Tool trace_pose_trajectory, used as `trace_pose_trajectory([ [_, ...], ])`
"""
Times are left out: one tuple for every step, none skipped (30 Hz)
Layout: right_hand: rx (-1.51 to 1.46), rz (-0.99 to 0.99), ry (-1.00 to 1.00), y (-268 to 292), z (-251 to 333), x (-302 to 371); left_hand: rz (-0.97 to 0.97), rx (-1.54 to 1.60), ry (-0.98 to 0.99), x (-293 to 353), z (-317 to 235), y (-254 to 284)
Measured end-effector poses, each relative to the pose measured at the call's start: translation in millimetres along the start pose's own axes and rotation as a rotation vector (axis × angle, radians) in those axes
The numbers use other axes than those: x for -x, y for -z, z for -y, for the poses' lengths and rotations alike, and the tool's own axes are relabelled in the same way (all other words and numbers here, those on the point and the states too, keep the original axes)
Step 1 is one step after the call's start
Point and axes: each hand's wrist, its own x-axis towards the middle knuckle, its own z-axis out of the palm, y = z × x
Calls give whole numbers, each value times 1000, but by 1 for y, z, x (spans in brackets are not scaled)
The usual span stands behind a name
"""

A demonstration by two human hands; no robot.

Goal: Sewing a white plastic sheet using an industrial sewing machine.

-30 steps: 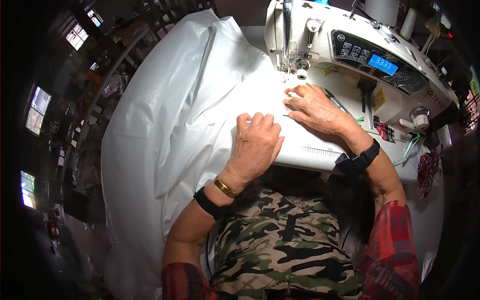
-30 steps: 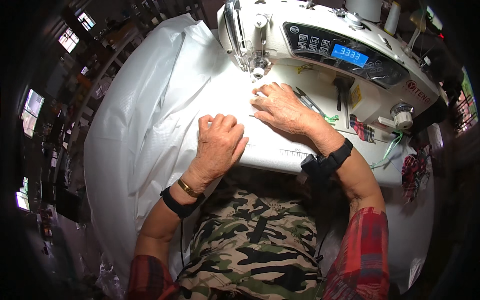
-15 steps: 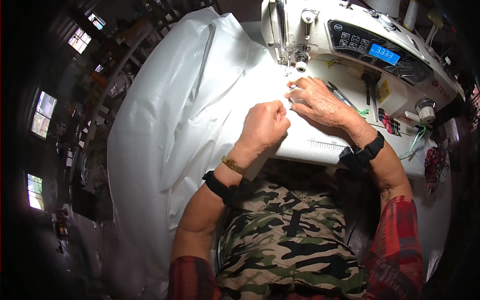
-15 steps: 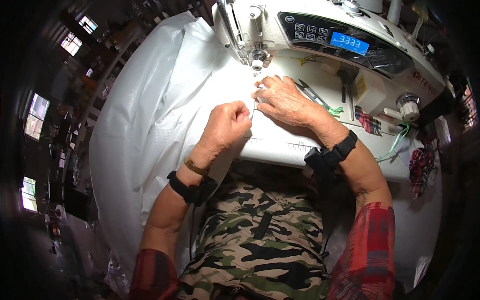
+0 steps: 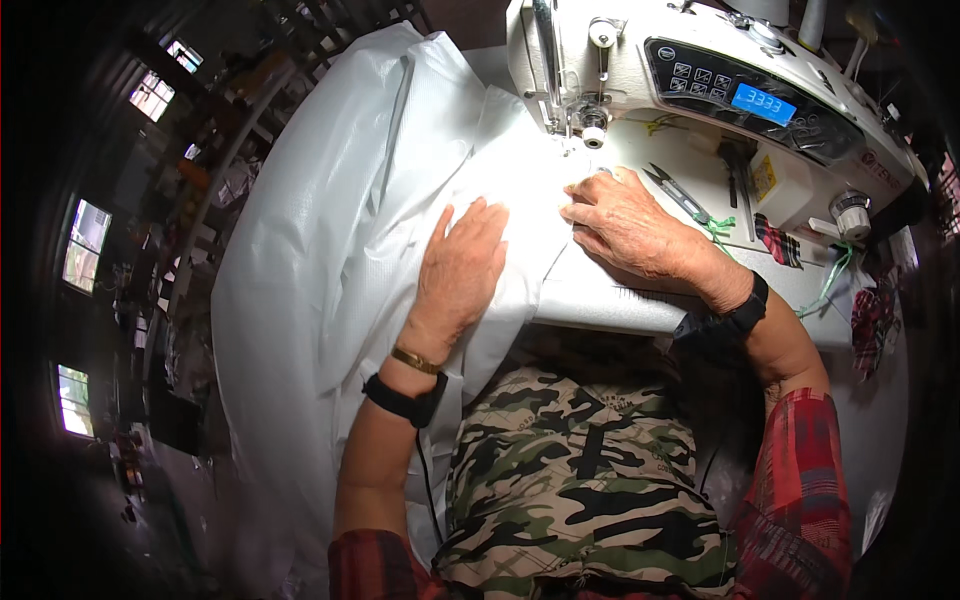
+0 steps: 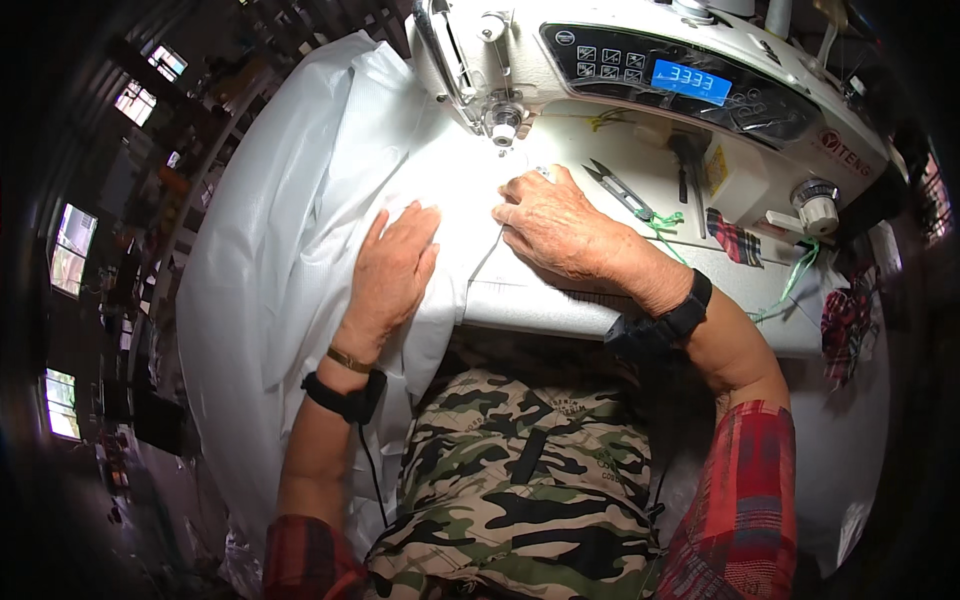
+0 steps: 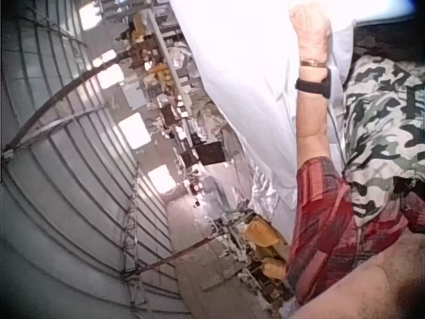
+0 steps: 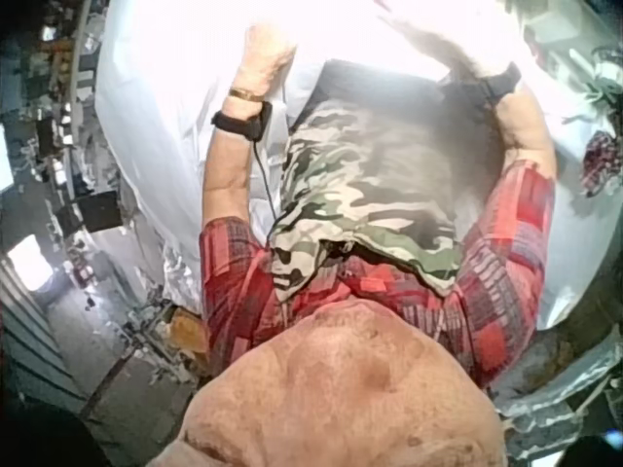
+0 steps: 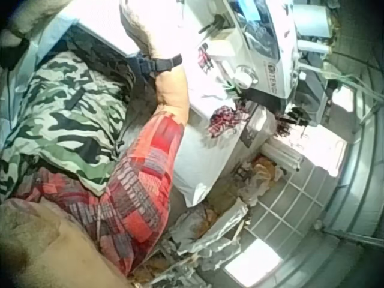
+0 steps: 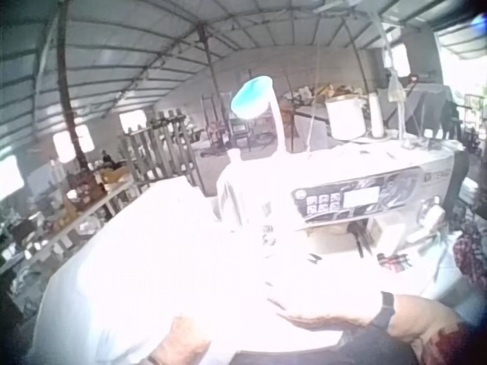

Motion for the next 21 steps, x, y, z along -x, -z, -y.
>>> trace_pose_trajectory([
  [-3,-13,-3,0,1,0,39,-23,8,-2,5,2],
  [-6,-7,-15,1,1,-1,46,-13,12,-7,8,4],
  [0,-28,-7,1,1,-1,-18,-6,-27,-10,6,5],
  [12,5,-20,2,0,-2,23,-39,-19,-12,3,7],
  [15,34,-29,2,0,-2,74,-79,3,-15,-1,10],
  [20,33,-21,3,0,-2,-64,4,-4,-17,-12,9],
  [9,41,-24,4,0,-3,-204,64,-57,-18,-23,7],
  [-3,54,-34,5,-1,-2,-92,159,-54,-17,-30,8],
  [-4,59,-41,5,-1,-2,-59,277,-86,-16,-37,7],
  [-25,14,-24,6,-2,-2,-17,276,-67,-15,-44,5],
  [-48,-8,-38,6,-3,-2,-46,282,-80,-14,-48,2],
  [-63,-14,-23,7,-4,-2,-69,288,-91,-13,-51,0],
  [-61,-11,-13,8,-5,-2,-65,290,-90,-13,-52,-3],
  [-72,12,-72,8,-5,-3,-60,239,-64,-13,-53,-6],
  [-94,14,-105,7,-5,-3,-56,188,-39,-13,-52,-8],
  [-80,36,-128,6,-5,-4,-58,189,-38,-12,-51,-9],
  [-67,31,-104,5,-4,-5,-44,184,-56,-12,-49,-11],
  [-55,20,-84,4,-4,-5,-31,179,-78,-13,-48,-12],
  [-47,21,-85,3,-4,-5,-34,179,-84,-14,-46,-13],
  [-42,-46,-41,2,-3,-5,-20,175,-85,-14,-44,-13],
  [-40,-71,-25,0,-2,-4,-7,173,-87,-15,-43,-14],
])
